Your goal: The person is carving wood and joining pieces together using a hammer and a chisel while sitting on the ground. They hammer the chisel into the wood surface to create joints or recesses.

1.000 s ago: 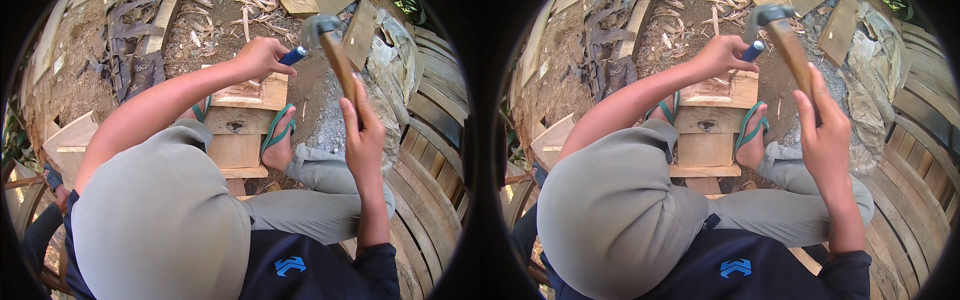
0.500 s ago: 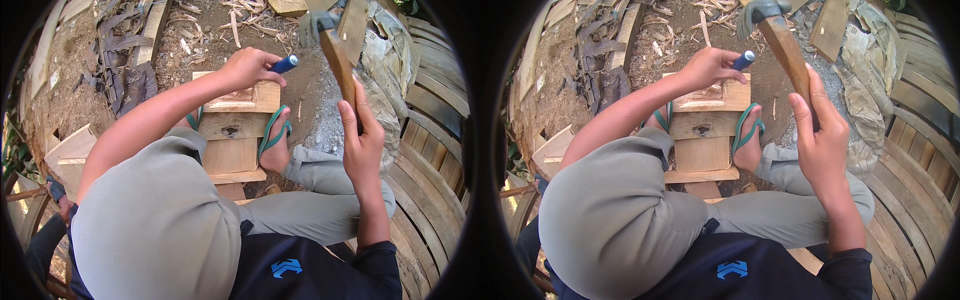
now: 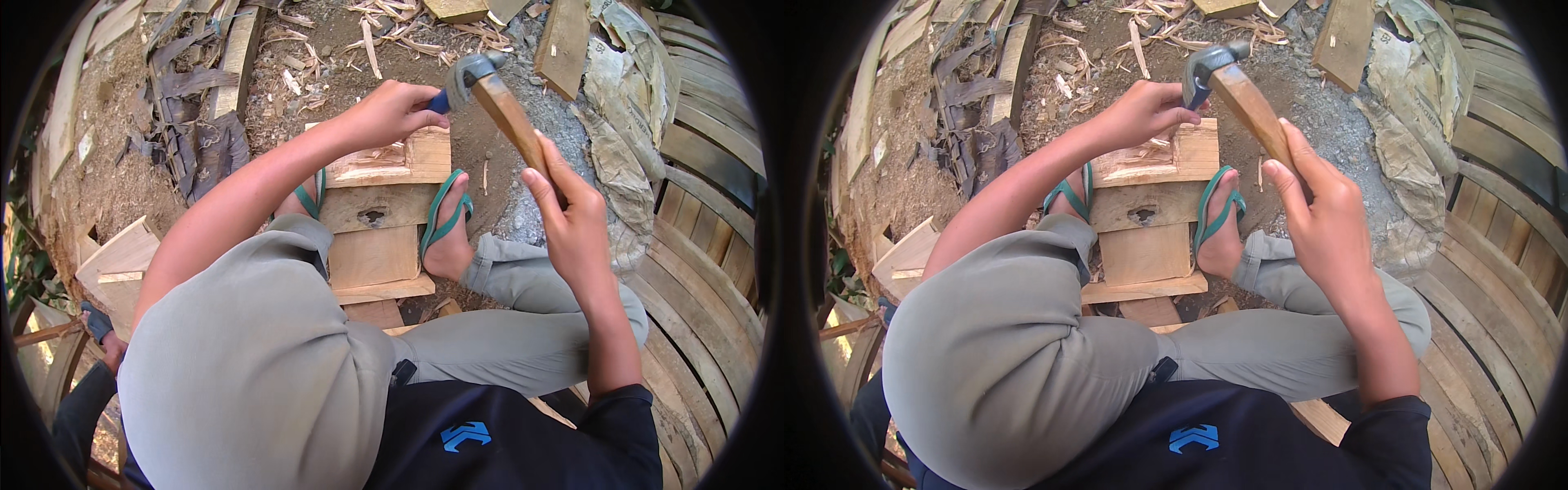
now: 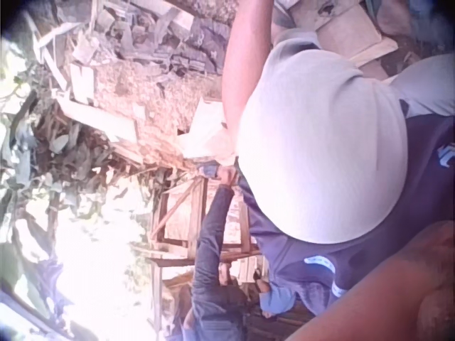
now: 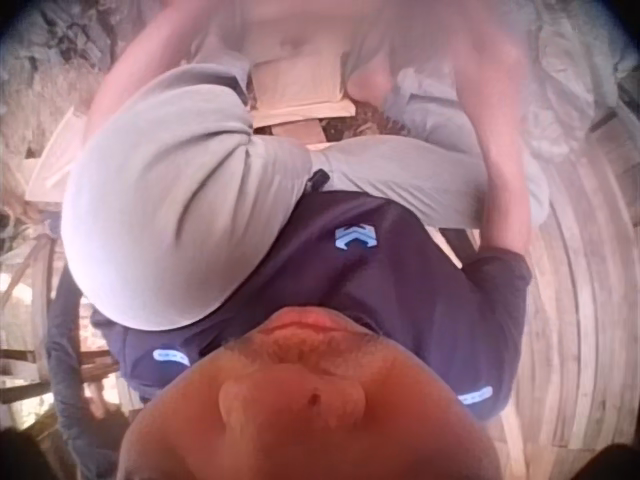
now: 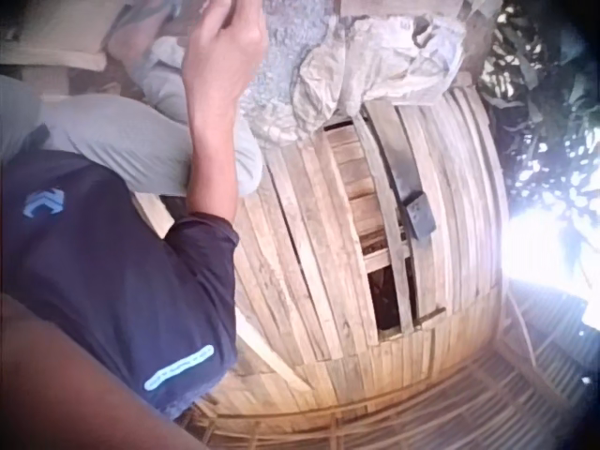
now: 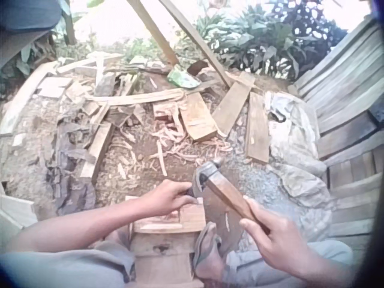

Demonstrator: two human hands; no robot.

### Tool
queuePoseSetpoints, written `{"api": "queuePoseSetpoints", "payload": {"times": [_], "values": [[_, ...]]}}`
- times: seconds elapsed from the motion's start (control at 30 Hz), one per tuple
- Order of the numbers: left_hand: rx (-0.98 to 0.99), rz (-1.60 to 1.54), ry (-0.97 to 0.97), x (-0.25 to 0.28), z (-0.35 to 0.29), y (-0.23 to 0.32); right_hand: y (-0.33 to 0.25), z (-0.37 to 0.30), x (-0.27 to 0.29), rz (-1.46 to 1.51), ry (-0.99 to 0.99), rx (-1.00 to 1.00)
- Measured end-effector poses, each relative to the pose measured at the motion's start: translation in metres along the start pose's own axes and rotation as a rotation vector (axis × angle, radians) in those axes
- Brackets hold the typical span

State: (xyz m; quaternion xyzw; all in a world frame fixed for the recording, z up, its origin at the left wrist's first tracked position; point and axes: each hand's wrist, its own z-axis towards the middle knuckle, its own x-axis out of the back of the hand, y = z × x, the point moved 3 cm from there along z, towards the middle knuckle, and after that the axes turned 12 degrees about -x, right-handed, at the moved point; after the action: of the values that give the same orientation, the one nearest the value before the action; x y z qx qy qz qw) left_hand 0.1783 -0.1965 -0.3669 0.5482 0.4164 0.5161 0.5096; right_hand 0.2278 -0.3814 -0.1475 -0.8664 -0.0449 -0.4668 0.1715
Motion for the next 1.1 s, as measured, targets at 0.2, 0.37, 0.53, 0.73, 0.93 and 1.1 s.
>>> {"api": "queuePoseSetpoints", "payload": {"times": [0.2,0.37,0.53,0.73,0.93,1.1], "values": [[0.114,-0.066,0.01,-0.001,0.002,-0.001,0.008,0.008,-0.012,-0.05,0.128,0.171],[0.081,-0.064,0.086,-0.001,0.002,-0.004,-0.001,0.009,-0.009,0.091,0.223,0.238],[0.084,-0.096,0.11,0.001,0.002,-0.003,0.004,0.019,-0.006,0.078,0.077,0.064],[0.1,-0.361,-0.114,0.003,-0.041,-0.004,-0.003,0.018,0.019,0.308,0.12,0.036],[0.2,-0.386,0.539,0.063,-0.087,-0.046,0.002,0.018,0.019,0.448,-0.003,-0.013],[0.16,-0.444,0.491,0.065,-0.074,-0.024,0.005,0.017,0.018,0.451,0.011,0.005]]}}
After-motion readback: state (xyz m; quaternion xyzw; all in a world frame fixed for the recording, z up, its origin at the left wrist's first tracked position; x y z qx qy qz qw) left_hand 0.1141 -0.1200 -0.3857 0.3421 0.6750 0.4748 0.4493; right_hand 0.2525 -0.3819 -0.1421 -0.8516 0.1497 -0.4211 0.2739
